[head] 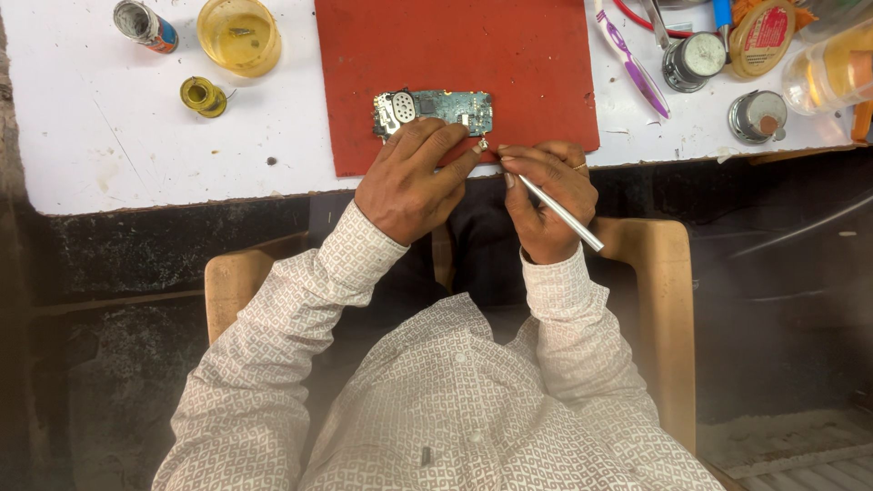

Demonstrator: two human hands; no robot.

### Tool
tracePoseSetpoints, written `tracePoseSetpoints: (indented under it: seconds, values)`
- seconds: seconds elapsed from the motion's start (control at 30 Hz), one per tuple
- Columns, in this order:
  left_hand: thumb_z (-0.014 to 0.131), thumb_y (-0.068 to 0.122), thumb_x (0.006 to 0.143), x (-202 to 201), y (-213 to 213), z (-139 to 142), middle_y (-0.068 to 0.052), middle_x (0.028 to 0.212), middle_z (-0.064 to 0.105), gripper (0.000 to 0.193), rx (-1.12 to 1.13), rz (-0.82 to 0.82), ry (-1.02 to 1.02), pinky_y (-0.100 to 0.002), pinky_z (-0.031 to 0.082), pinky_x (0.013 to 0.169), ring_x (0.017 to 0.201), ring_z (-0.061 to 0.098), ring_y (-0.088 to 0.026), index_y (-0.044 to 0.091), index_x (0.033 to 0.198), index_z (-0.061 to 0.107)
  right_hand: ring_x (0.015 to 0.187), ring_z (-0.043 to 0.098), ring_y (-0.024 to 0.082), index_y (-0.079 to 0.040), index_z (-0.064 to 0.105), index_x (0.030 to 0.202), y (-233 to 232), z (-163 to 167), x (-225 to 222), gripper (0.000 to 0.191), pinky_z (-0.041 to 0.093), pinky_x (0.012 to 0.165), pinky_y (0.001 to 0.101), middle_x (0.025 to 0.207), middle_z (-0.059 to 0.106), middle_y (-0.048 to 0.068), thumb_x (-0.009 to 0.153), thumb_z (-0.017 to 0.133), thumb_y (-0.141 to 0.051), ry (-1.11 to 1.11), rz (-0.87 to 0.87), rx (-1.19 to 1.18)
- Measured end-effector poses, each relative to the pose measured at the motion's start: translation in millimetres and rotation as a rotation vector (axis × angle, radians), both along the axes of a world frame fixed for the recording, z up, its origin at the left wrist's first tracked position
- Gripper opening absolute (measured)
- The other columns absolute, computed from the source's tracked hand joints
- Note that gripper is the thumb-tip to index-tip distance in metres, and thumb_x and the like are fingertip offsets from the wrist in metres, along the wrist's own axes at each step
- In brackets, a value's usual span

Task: The person solders components on a disassembled phone motherboard resting on a red mat, holding a soldering iron in one hand and solder wire in the other. They use tweezers to position parts, apply paste from a tube onto the board, reposition the board, and scrub it with a toothbrush.

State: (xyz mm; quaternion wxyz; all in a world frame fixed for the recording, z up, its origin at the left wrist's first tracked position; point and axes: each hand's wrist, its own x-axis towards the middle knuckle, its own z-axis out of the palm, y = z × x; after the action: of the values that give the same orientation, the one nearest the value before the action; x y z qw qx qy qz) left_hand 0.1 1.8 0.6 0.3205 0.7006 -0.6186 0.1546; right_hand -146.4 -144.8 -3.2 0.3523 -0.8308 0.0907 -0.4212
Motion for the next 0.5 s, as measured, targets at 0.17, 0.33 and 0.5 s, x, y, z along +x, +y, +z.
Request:
tracePoseSetpoints:
  seconds: [0.17, 0.33, 0.5]
  values:
    - [0.079, 0.006, 0.085, 0.6, -0.4, 0.4, -0.01, 0.127, 0.061, 0.038, 0.0, -0.002, -0.009, -0.045, 0.054, 0.105, 0.122, 0.06, -0.029, 0.006, 0.123, 0.071, 0.098, 0.07, 0.022, -0.006, 0.075, 0.103, -1.0, -0.2, -1.7, 0.007, 0.051, 0.095, 0.0339, 0.107, 0.079, 0.009, 0.096, 0.073, -0.007, 0.005, 0.005, -0.007]
    - [0.08, 0.005, 0.086, 0.8, 0.7, 0.4, -0.009, 0.127, 0.061, 0.038, -0.003, -0.001, 0.003, -0.044, 0.055, 0.104, 0.123, 0.06, -0.029, 0.005, 0.122, 0.071, 0.099, 0.07, 0.023, -0.005, 0.075, 0.102, -1.1, -3.3, 0.5, 0.007, 0.053, 0.095, 0.0338, 0.107, 0.079, 0.009, 0.096, 0.072, -0.007, -0.004, -0.003, -0.021]
    - [0.08, 0.006, 0.085, 1.2, -0.3, -0.5, -0.01, 0.127, 0.061, 0.038, 0.007, -0.007, -0.007, -0.044, 0.055, 0.104, 0.122, 0.06, -0.029, 0.005, 0.122, 0.072, 0.099, 0.07, 0.023, -0.005, 0.075, 0.101, -1.7, -6.1, -0.3, 0.006, 0.053, 0.095, 0.0345, 0.106, 0.079, 0.009, 0.096, 0.072, -0.007, -0.016, -0.004, -0.034]
